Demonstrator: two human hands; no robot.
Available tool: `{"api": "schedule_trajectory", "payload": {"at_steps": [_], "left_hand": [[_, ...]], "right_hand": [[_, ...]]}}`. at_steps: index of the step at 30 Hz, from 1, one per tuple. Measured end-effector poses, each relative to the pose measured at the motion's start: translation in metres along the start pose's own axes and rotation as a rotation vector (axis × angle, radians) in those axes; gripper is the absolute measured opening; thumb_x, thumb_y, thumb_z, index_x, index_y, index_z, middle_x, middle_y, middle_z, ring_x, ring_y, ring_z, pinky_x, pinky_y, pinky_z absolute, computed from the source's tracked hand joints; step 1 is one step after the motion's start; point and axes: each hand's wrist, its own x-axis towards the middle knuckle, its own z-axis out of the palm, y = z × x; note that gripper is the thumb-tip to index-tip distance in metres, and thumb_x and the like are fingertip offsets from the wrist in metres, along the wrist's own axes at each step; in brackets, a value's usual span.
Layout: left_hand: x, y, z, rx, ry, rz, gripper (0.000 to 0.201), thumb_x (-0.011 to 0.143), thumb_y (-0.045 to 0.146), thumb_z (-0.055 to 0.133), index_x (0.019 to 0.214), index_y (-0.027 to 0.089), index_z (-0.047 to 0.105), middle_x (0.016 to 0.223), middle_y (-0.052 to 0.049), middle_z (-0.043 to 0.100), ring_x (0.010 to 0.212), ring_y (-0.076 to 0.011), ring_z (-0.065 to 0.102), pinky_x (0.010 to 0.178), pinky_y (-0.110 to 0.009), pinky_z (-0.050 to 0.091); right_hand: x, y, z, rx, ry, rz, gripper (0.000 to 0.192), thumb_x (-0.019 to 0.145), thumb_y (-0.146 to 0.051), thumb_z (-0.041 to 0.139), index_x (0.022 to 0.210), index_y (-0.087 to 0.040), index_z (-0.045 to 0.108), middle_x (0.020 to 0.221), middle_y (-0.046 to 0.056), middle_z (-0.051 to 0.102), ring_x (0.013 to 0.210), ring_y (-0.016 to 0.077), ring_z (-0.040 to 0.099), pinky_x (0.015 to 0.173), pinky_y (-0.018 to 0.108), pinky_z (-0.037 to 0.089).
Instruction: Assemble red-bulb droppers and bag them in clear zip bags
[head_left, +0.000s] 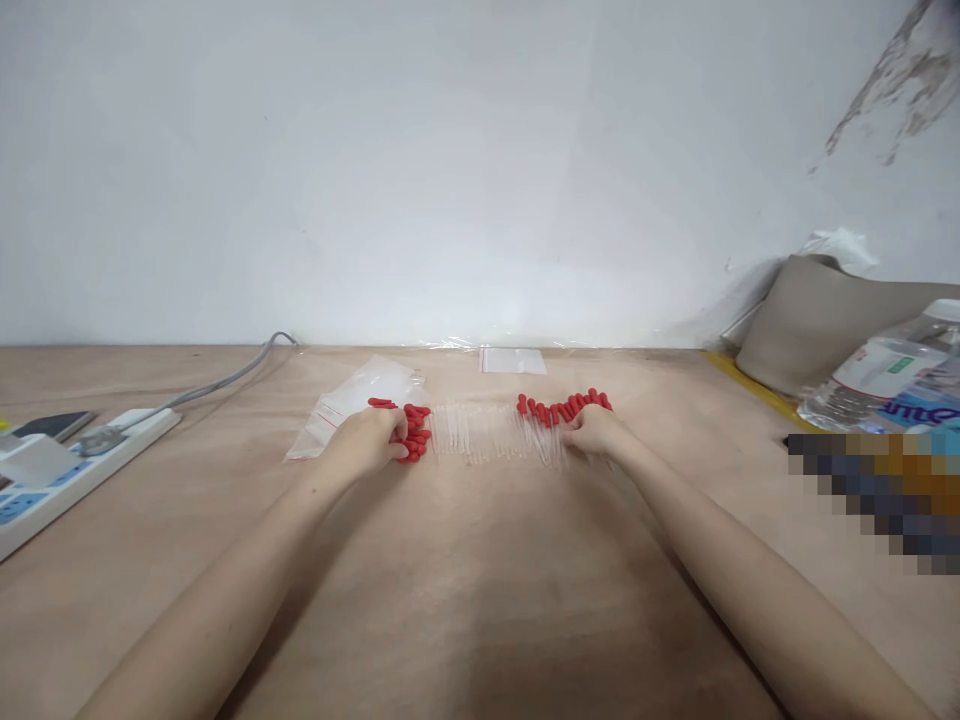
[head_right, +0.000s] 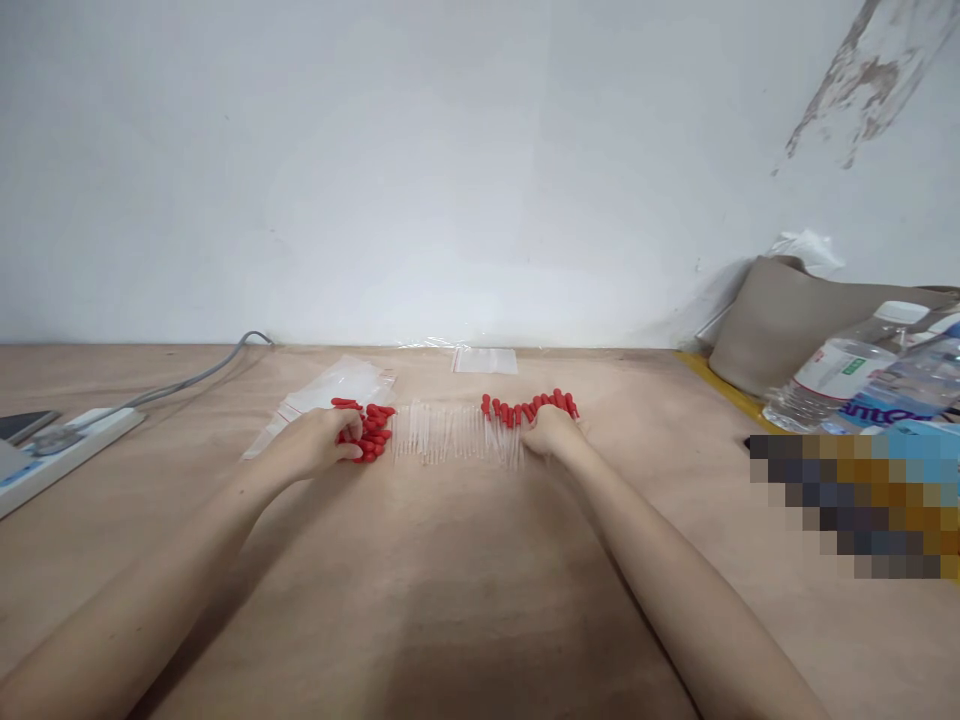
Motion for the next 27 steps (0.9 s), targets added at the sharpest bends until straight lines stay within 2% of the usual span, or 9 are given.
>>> {"api": "schedule_trajectory", "payload": {"at_steps": [3,6,9,12,15,18,20,25,27], "left_hand": [[-0.006,0.013,-0.007,0.040,0.004,0.037,0.005,0.064,0.016,0.055,0.064,0.020,0.052,0.068,0.002,0.059,0.065,-0.0172,0.055,0.052,-0.023,0.032],[-0.014,0.031,-0.004,0.000,0.024,0.196,0.007,0.066,0.013,0.050,0.068,0.019,0.052,0.068,0.001,0.057,0.064,-0.0157,0.054,0.054,-0.023,0.033],[-0.022,0.049,0.015,-0.019,0.045,0.361,0.011,0.068,0.010,0.046,0.070,0.018,0.053,0.073,-0.002,0.056,0.068,-0.0164,0.054,0.056,-0.024,0.035],[-0.025,0.059,0.043,-0.100,0.048,0.452,0.013,0.073,0.012,0.046,0.080,0.019,0.054,0.082,-0.004,0.056,0.073,-0.0172,0.054,0.061,-0.025,0.039],[-0.023,0.059,0.065,-0.239,0.079,0.485,0.019,0.078,0.014,0.046,0.094,0.020,0.055,0.091,-0.005,0.055,0.080,-0.0170,0.054,0.070,-0.028,0.043],[-0.020,0.054,0.076,-0.340,0.141,0.455,0.020,0.078,0.022,0.054,0.098,0.019,0.057,0.099,-0.007,0.053,0.087,-0.0180,0.053,0.077,-0.031,0.044],[-0.021,0.050,0.078,-0.370,0.170,0.419,0.017,0.076,0.027,0.058,0.091,0.018,0.061,0.097,-0.006,0.053,0.087,-0.0184,0.053,0.077,-0.031,0.044],[-0.025,0.051,0.078,-0.439,0.228,0.391,0.012,0.082,0.023,0.051,0.080,0.018,0.061,0.086,-0.005,0.057,0.082,-0.0159,0.054,0.074,-0.029,0.044],[-0.025,0.054,0.078,-0.462,0.244,0.378,0.012,0.084,0.023,0.048,0.082,0.017,0.058,0.083,-0.004,0.058,0.078,-0.0153,0.054,0.072,-0.029,0.043]], "right_hand": [[-0.001,-0.002,0.001,-0.045,-0.099,0.024,0.015,0.067,-0.029,0.053,0.061,-0.017,0.061,0.060,0.005,0.059,0.068,0.0202,0.058,0.063,0.029,0.038],[-0.003,-0.006,0.006,-0.098,-0.053,0.020,0.018,0.070,-0.030,0.050,0.065,-0.017,0.062,0.067,0.008,0.062,0.072,0.0225,0.059,0.068,0.032,0.038],[-0.007,-0.010,0.012,-0.140,0.019,0.013,0.025,0.075,-0.029,0.043,0.069,-0.015,0.063,0.075,0.012,0.064,0.078,0.0259,0.059,0.075,0.039,0.036],[-0.010,-0.012,0.014,-0.168,0.041,0.007,0.030,0.078,-0.030,0.038,0.072,-0.013,0.063,0.081,0.016,0.064,0.081,0.0285,0.059,0.081,0.046,0.031],[-0.011,-0.012,0.012,-0.178,0.048,0.022,0.029,0.079,-0.027,0.038,0.072,-0.012,0.063,0.082,0.016,0.064,0.082,0.0289,0.059,0.083,0.047,0.028],[-0.009,-0.010,0.009,-0.131,0.129,0.024,0.026,0.080,-0.024,0.037,0.082,-0.010,0.059,0.082,0.017,0.064,0.083,0.0280,0.059,0.082,0.044,0.030],[-0.011,-0.008,0.009,-0.049,0.189,-0.060,0.025,0.082,-0.024,0.036,0.090,-0.010,0.055,0.083,0.016,0.064,0.083,0.0254,0.059,0.081,0.039,0.032],[-0.032,0.000,0.025,0.290,0.213,-0.579,0.022,0.085,-0.026,0.037,0.098,-0.016,0.051,0.089,0.008,0.063,0.081,0.0167,0.058,0.072,0.027,0.041],[-0.044,0.003,0.034,0.346,0.240,-0.699,0.023,0.085,-0.023,0.038,0.103,-0.017,0.052,0.090,0.008,0.062,0.085,0.0164,0.057,0.075,0.028,0.042]]}}
